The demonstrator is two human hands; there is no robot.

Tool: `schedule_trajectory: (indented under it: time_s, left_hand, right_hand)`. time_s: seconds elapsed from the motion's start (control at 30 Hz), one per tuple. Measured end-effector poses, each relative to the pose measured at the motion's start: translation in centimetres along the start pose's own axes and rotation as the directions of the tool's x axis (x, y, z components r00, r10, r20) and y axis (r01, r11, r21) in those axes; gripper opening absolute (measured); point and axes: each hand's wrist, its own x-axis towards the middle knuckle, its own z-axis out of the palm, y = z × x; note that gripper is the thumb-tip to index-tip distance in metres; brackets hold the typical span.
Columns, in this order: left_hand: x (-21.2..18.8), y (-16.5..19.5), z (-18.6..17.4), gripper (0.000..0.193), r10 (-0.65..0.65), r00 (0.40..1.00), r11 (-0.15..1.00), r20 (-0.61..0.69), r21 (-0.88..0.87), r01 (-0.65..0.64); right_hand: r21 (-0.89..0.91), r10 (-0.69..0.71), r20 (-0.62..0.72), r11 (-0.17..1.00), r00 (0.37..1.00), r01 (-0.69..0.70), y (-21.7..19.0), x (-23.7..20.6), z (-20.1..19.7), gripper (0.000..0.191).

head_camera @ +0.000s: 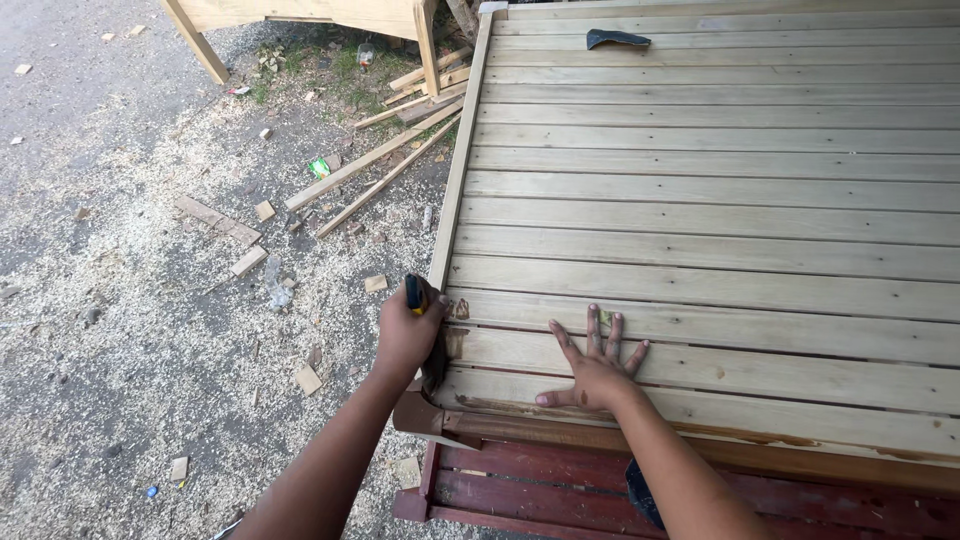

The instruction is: The person applies brown wood stain with a brush to the slatted panels and edges of a wooden bed frame, dipping the brush into a stain lid and moving around the frame to coat different sides and rails.

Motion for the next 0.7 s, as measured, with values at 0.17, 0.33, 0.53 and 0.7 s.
schedule_trajectory:
  time_s: [0.17, 0.33, 0.53, 0.7]
  left_hand:
    - [0.7, 1.3, 2.5, 0.029, -0.060, 0.996, 0.990, -0.072, -0.135, 0.050]
    - [-4.5, 1.2, 3.4, 0.044, -0.094, 0.994, 0.993, 0.056, 0.075, 0.090]
    - [-6.4, 1.8, 3.4, 0.031, 0.258, 0.961, 0.944, 0.103, 0.182, -0.273]
    - [-5.4, 1.8, 4.5, 0.011, 0.105, 0.994, 0.955, 0.013, 0.279, -0.104]
  right_hand:
    - [0.004, -0.006, 0.014, 1.000, 1.000, 0.006, 0.1, 0.4, 0.1, 0.143]
    - [0.005, 0.000, 0.014, 1.000, 1.000, 0.000, 0.1, 0.5, 0.3, 0.145]
    - [-0.010, -0.009, -0.006, 1.000, 1.000, 0.009, 0.0, 0.2, -0.1, 0.146]
    - [-0.011, 0.005, 0.003, 1.000, 1.000, -0.005, 0.1, 0.2, 0.3, 0.145]
